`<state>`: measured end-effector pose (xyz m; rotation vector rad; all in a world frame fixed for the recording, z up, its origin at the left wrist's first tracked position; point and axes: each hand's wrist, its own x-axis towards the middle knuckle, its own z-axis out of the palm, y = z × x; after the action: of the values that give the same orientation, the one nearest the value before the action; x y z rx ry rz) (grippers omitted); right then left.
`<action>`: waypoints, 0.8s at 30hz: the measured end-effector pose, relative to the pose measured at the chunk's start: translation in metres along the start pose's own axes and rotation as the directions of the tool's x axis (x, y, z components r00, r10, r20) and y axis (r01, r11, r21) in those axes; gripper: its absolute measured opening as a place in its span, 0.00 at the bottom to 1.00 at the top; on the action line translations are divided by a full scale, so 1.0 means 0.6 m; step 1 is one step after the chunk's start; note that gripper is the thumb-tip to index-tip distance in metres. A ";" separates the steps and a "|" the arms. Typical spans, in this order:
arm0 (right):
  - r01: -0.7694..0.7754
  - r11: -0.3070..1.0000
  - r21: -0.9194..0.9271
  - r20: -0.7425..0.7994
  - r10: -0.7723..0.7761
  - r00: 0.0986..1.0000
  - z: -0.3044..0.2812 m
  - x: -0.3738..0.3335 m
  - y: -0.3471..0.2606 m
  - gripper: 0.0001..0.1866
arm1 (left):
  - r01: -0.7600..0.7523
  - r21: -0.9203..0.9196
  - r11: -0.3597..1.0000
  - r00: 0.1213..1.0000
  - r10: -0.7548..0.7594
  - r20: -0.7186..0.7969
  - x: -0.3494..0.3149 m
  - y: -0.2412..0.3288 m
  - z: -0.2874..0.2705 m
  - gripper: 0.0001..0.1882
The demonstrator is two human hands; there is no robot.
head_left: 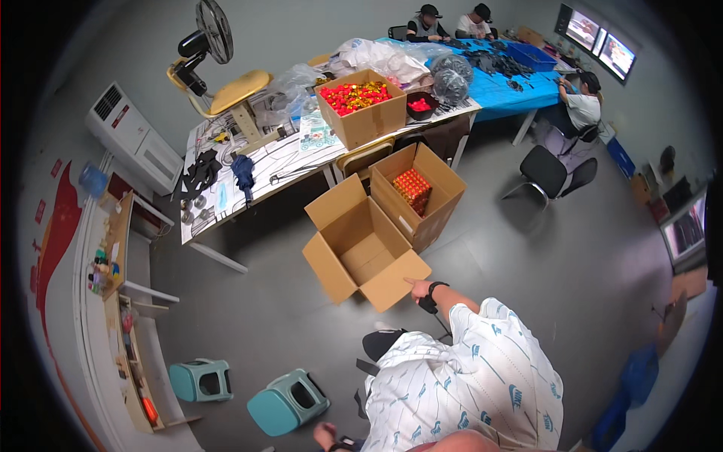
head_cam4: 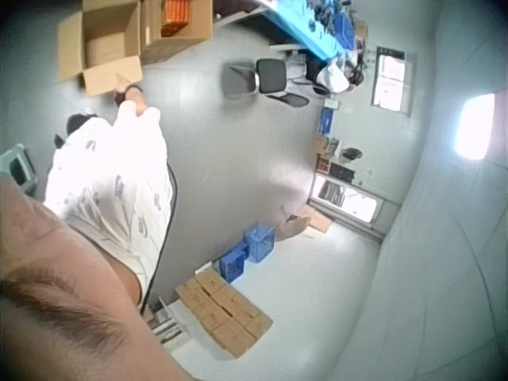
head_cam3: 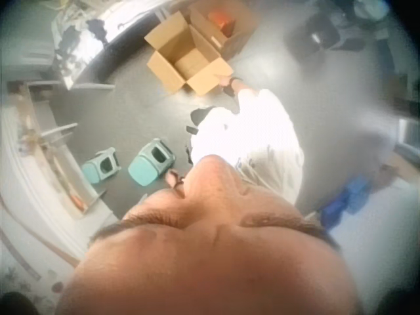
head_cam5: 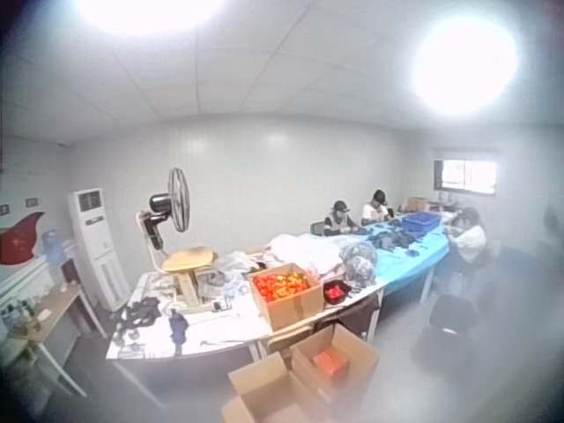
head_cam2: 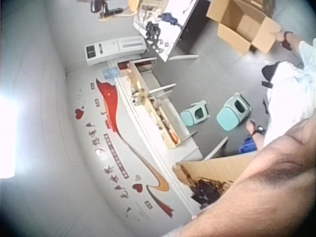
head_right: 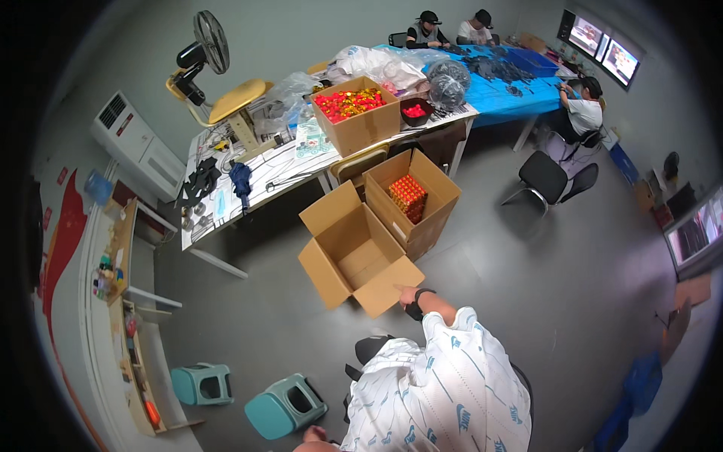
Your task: Organize and gather shoe components and materials in a manufacturing setting.
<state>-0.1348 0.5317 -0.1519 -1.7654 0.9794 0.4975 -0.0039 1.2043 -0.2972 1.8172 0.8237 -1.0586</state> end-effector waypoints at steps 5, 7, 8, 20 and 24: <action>0.060 0.853 -0.519 -0.075 -0.116 0.990 0.033 0.209 0.149 0.22 | -0.445 -0.189 0.876 0.896 0.436 -0.088 -0.082 0.417 0.047 0.07; -0.077 0.930 -0.359 -0.112 0.039 0.993 0.099 0.194 0.044 0.18 | -0.471 -0.127 0.873 0.879 0.451 -0.158 -0.065 0.448 -0.012 0.07; -0.279 0.947 -0.156 -0.169 0.253 0.953 0.080 0.172 -0.060 0.15 | -0.458 -0.120 0.881 0.888 0.447 -0.110 -0.051 0.457 -0.027 0.07; 0.055 0.991 -0.122 -0.066 -0.064 0.996 0.163 0.362 -0.423 0.13 | -0.420 0.196 0.886 0.884 0.351 0.308 0.143 0.722 -0.088 0.13; 0.086 0.962 -0.261 -0.063 -0.106 0.992 0.253 0.453 -0.557 0.12 | -0.377 0.234 0.896 0.914 0.319 0.252 0.180 0.781 -0.196 0.14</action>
<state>0.3094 0.6170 -0.2151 -2.0679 0.9078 0.5173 0.4755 1.1275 -0.2015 1.9518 0.2117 -1.1403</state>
